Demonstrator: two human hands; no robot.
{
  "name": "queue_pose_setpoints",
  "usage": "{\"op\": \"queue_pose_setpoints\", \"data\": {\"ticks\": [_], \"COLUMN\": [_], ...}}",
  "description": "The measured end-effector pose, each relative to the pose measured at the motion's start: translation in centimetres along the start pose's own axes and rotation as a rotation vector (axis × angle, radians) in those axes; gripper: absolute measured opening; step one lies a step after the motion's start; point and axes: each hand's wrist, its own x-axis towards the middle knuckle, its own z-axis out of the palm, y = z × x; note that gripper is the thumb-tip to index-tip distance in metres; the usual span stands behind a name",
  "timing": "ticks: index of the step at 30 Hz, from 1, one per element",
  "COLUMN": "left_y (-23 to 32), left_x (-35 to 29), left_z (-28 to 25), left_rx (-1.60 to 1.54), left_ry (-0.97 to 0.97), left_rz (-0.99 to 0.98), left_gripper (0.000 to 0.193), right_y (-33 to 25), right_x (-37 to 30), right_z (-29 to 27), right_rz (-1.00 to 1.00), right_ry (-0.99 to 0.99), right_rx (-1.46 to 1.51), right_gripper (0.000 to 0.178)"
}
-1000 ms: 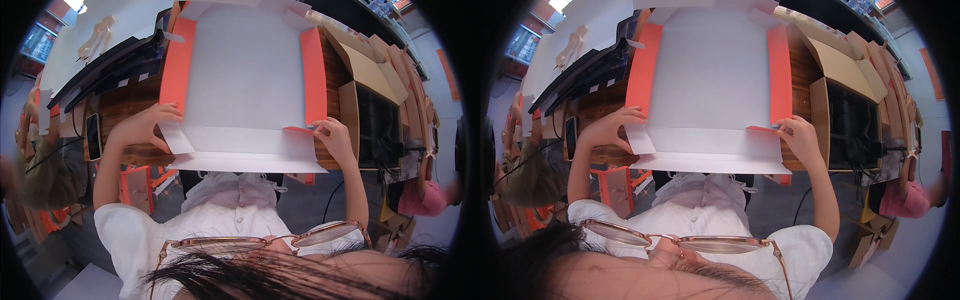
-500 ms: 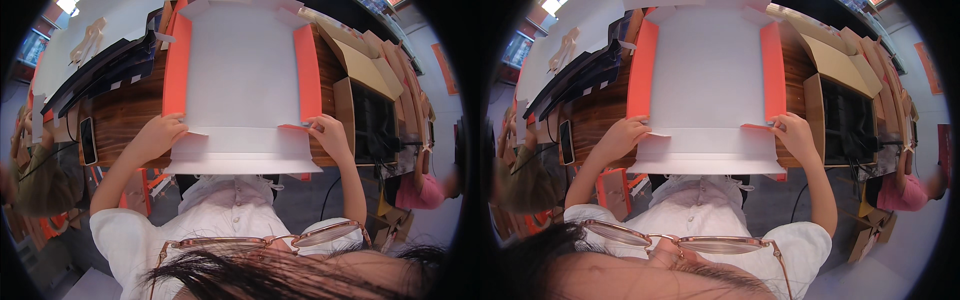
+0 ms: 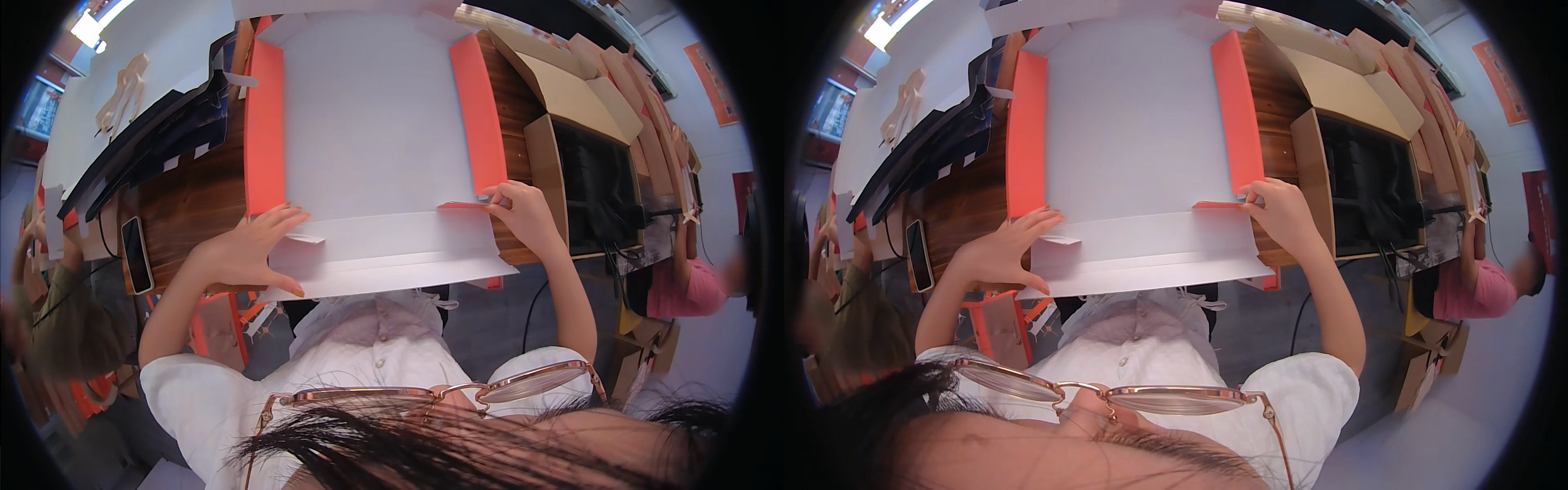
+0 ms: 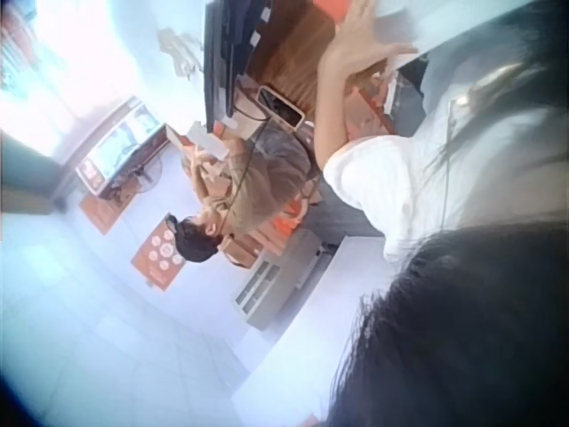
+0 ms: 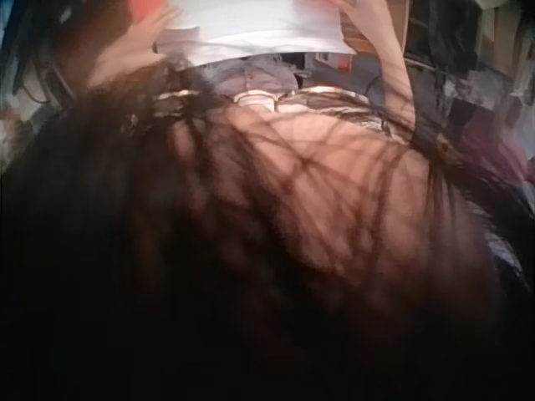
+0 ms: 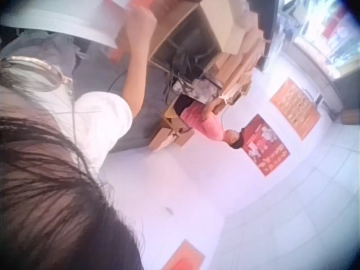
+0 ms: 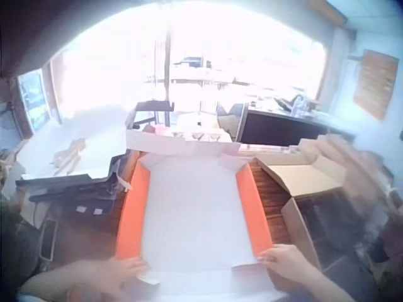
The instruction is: The person assembles a cardboard box by folding and securing its flaps. They then place a decorative insert into the box and close the lid.
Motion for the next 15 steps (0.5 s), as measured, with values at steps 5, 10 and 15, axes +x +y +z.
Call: {"op": "queue_pose_setpoints", "data": {"ticks": [5, 10, 15], "left_y": [2.2, 2.6, 1.7], "left_x": [-1.7, -1.7, -0.9], "left_z": [1.2, 2.6, 0.6], "left_rx": [0.255, 0.268, -0.074], "left_ry": [0.098, 0.302, 0.431], "left_rz": [-0.012, 0.015, -0.099], "left_gripper": [0.116, 0.082, 0.044], "right_y": [0.2, 0.3, 0.5], "right_x": [0.1, 0.0, 0.3], "right_z": [0.0, 0.0, -0.3], "right_rz": [-0.003, 0.020, 0.014], "right_ry": [-0.005, -0.002, -0.032], "right_rx": [-0.003, 0.019, 0.014], "right_gripper": [0.015, 0.014, 0.014]}}
